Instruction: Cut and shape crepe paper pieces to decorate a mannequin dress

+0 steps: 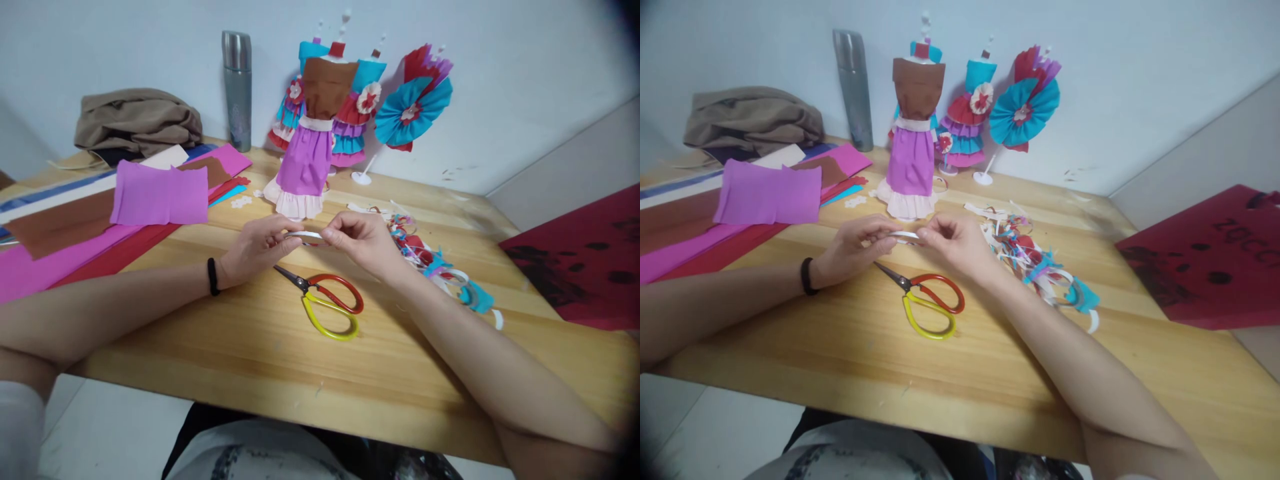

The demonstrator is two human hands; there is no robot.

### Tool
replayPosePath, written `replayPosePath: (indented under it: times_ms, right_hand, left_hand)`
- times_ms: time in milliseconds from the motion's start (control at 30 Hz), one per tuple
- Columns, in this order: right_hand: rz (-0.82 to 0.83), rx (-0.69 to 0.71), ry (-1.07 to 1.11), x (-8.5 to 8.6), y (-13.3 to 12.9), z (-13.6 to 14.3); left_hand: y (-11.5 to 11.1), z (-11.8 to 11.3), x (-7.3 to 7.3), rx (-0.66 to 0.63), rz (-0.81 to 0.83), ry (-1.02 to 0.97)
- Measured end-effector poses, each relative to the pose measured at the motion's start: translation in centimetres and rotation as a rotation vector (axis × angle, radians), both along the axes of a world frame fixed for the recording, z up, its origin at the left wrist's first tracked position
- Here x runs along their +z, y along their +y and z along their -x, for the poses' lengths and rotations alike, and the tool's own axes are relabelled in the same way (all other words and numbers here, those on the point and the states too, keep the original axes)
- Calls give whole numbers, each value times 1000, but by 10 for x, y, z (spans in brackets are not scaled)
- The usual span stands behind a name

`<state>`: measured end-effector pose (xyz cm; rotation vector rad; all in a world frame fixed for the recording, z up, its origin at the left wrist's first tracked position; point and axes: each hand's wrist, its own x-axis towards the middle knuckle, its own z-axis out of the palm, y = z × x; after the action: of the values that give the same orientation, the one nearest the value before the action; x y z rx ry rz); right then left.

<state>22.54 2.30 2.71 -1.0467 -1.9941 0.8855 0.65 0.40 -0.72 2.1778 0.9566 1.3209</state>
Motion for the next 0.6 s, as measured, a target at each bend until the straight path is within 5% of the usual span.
replayPosePath:
  times_ms: [233, 600]
  right_hand:
    - [-121, -6, -117, -2, -5, 2]
    - [-73, 37, -150, -3, -2, -1]
  left_hand:
    - [4, -1, 3, -116, 264, -158]
    - [7, -1, -2, 3, 189, -95]
